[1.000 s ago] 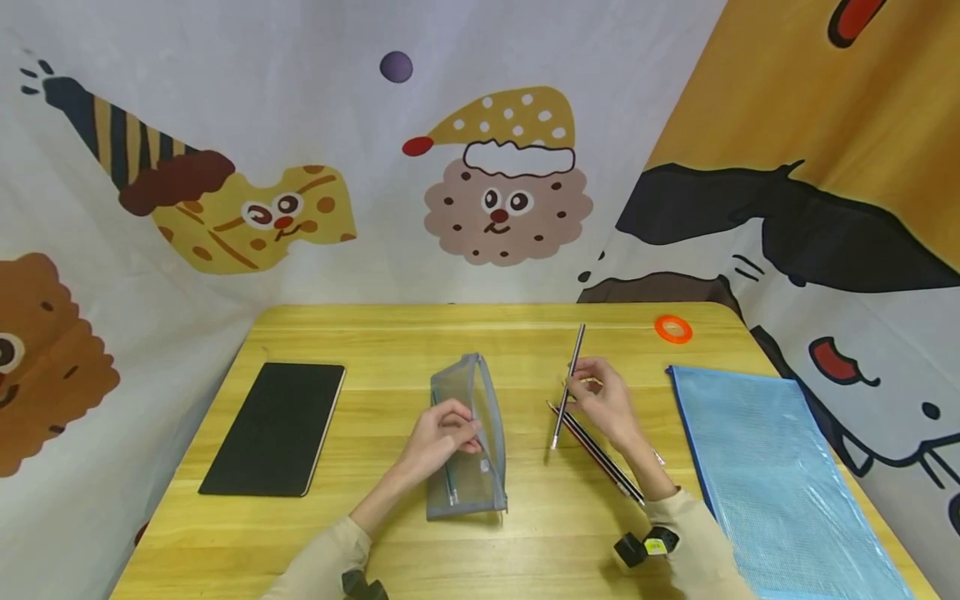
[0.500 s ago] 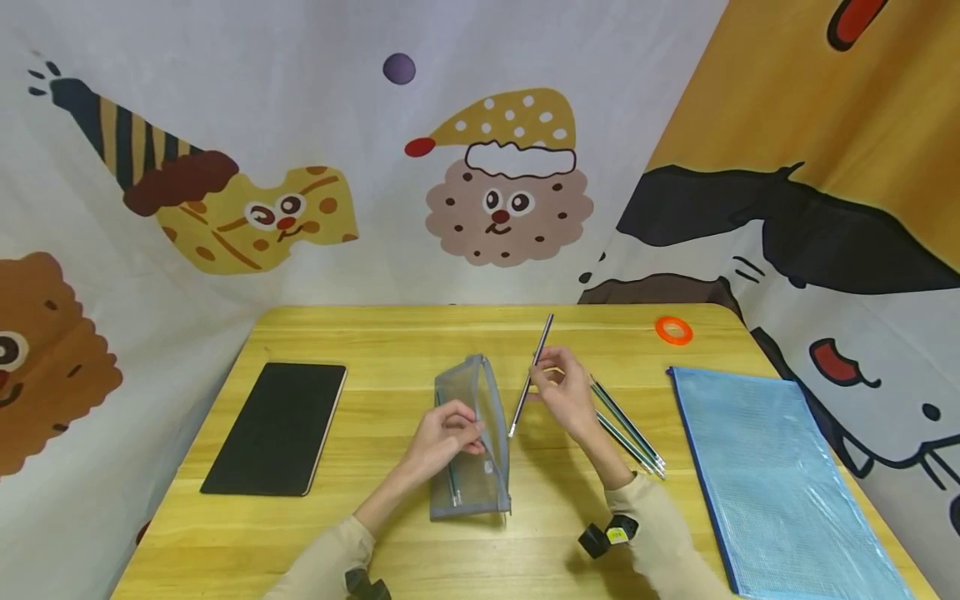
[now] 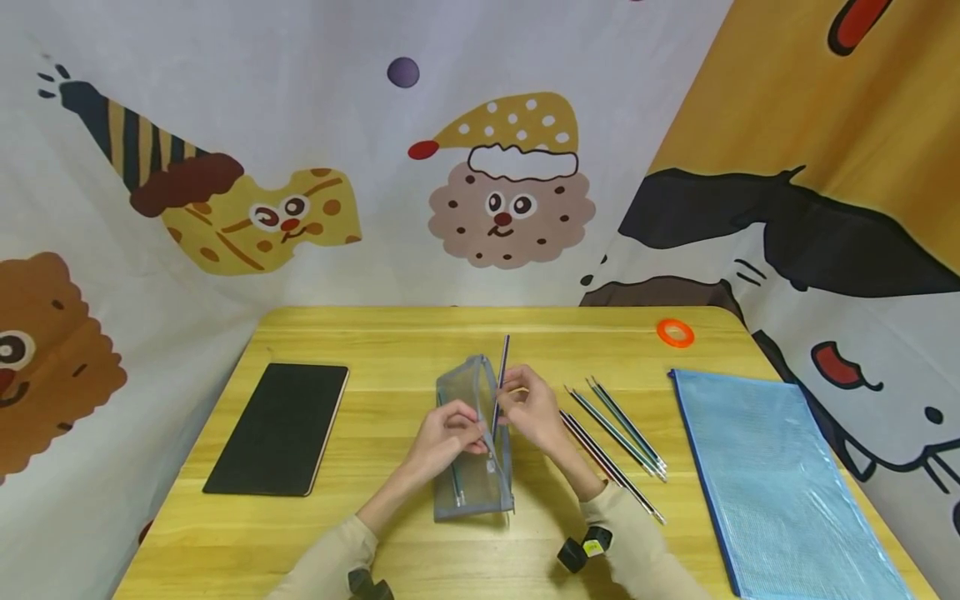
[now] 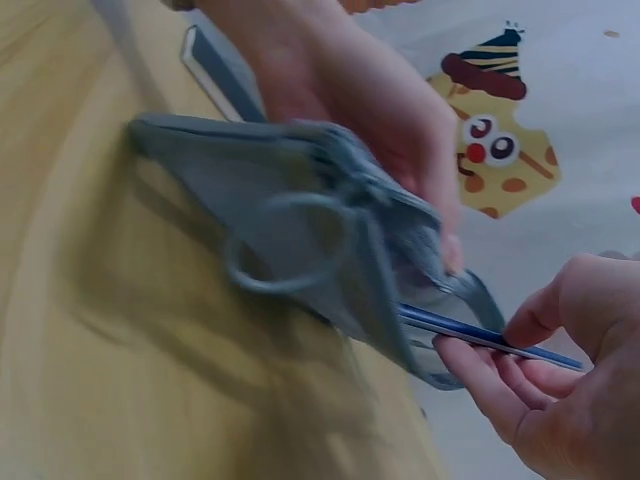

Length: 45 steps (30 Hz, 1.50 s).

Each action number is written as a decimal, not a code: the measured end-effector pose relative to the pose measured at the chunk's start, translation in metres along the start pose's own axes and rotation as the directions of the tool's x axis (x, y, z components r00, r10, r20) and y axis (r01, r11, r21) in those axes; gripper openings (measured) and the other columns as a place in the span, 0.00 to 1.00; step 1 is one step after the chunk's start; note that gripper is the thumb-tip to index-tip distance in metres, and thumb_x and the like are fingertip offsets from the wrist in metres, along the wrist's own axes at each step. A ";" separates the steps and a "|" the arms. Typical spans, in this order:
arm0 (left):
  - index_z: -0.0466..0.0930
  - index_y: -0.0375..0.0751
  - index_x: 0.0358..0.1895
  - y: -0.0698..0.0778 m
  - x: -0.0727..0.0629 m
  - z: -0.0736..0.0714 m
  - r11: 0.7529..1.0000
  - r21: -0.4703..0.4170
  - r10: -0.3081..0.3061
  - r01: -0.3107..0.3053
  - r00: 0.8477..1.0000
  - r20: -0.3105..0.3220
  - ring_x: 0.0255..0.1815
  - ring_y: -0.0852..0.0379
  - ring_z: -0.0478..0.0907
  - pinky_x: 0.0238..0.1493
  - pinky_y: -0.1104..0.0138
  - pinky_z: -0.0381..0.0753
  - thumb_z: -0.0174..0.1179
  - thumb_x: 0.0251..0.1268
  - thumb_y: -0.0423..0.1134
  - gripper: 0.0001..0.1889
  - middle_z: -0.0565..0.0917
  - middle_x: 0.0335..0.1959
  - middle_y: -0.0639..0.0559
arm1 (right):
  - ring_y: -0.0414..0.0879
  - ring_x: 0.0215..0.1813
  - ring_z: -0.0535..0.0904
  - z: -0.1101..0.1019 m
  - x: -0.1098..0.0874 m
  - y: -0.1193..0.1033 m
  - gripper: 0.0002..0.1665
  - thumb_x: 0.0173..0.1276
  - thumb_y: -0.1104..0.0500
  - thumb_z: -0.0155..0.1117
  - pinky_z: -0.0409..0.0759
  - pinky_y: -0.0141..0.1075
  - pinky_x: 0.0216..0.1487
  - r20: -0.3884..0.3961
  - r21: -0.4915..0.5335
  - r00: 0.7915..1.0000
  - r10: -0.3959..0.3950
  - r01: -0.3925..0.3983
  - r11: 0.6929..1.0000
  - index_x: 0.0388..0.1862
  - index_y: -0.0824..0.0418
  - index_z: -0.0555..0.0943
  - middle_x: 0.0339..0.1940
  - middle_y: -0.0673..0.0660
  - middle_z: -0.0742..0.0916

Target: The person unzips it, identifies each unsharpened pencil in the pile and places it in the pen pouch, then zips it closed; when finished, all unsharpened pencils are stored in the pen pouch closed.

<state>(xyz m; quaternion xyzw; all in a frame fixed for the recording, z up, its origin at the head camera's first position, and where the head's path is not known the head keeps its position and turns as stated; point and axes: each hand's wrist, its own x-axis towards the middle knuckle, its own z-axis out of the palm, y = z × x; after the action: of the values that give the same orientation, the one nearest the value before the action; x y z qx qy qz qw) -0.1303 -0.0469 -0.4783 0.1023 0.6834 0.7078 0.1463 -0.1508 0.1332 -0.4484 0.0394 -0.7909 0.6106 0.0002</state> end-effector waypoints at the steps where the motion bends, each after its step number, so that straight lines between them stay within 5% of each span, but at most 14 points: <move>1: 0.73 0.23 0.46 0.000 0.000 0.000 1.000 -0.002 0.003 -0.003 1.000 -0.001 0.29 0.57 0.86 0.39 0.65 0.93 0.60 0.66 0.26 0.10 0.86 0.36 0.36 | 0.50 0.36 0.87 0.002 -0.002 0.001 0.16 0.65 0.70 0.61 0.93 0.40 0.32 0.012 -0.011 1.000 0.004 -0.004 1.000 0.52 0.70 0.77 0.42 0.66 0.84; 15: 0.73 0.23 0.46 0.000 0.000 -0.002 1.000 -0.015 0.002 -0.002 1.000 -0.019 0.30 0.57 0.86 0.39 0.66 0.93 0.61 0.68 0.28 0.11 0.86 0.37 0.34 | 0.46 0.28 0.86 0.012 -0.010 0.005 0.17 0.62 0.72 0.60 0.91 0.37 0.28 0.159 -0.106 0.987 0.028 -0.011 0.994 0.51 0.73 0.78 0.37 0.64 0.85; 29: 0.73 0.23 0.46 -0.002 -0.002 -0.004 1.000 -0.005 0.014 -0.014 1.000 -0.014 0.29 0.59 0.86 0.38 0.67 0.93 0.61 0.68 0.28 0.11 0.86 0.36 0.36 | 0.49 0.33 0.88 0.006 -0.011 0.004 0.16 0.67 0.73 0.56 0.92 0.34 0.32 0.338 -0.185 0.941 -0.011 0.078 0.980 0.53 0.75 0.78 0.37 0.64 0.87; 36: 0.73 0.23 0.46 -0.001 -0.002 -0.004 1.000 0.005 0.013 -0.013 1.000 -0.008 0.29 0.58 0.86 0.40 0.63 0.93 0.60 0.67 0.28 0.11 0.86 0.37 0.35 | 0.49 0.35 0.87 -0.002 -0.012 0.000 0.14 0.72 0.70 0.56 0.93 0.37 0.37 0.315 -0.138 0.949 0.011 0.034 0.990 0.54 0.73 0.78 0.41 0.67 0.86; 41: 0.73 0.23 0.46 0.000 -0.002 -0.004 1.000 0.002 0.014 -0.014 1.000 -0.017 0.29 0.57 0.86 0.41 0.57 0.93 0.61 0.67 0.27 0.10 0.85 0.37 0.32 | 0.52 0.35 0.86 -0.016 -0.011 -0.002 0.12 0.71 0.69 0.60 0.93 0.42 0.35 0.204 -0.171 0.979 0.005 0.031 0.985 0.51 0.70 0.81 0.39 0.65 0.86; 45: 0.73 0.23 0.46 0.000 -0.003 -0.003 1.000 0.003 0.013 -0.013 1.000 -0.021 0.29 0.55 0.86 0.42 0.55 0.93 0.61 0.66 0.26 0.10 0.85 0.37 0.31 | 0.55 0.37 0.86 -0.030 -0.010 0.004 0.10 0.69 0.68 0.64 0.90 0.37 0.32 0.115 -0.261 0.992 -0.047 0.076 0.962 0.48 0.67 0.83 0.37 0.62 0.87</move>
<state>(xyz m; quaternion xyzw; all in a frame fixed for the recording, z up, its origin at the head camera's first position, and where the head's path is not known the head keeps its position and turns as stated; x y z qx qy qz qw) -0.1286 -0.0512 -0.4781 0.0997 0.6851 0.7090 0.1345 -0.1425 0.1637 -0.4447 0.0965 -0.8628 0.4959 -0.0184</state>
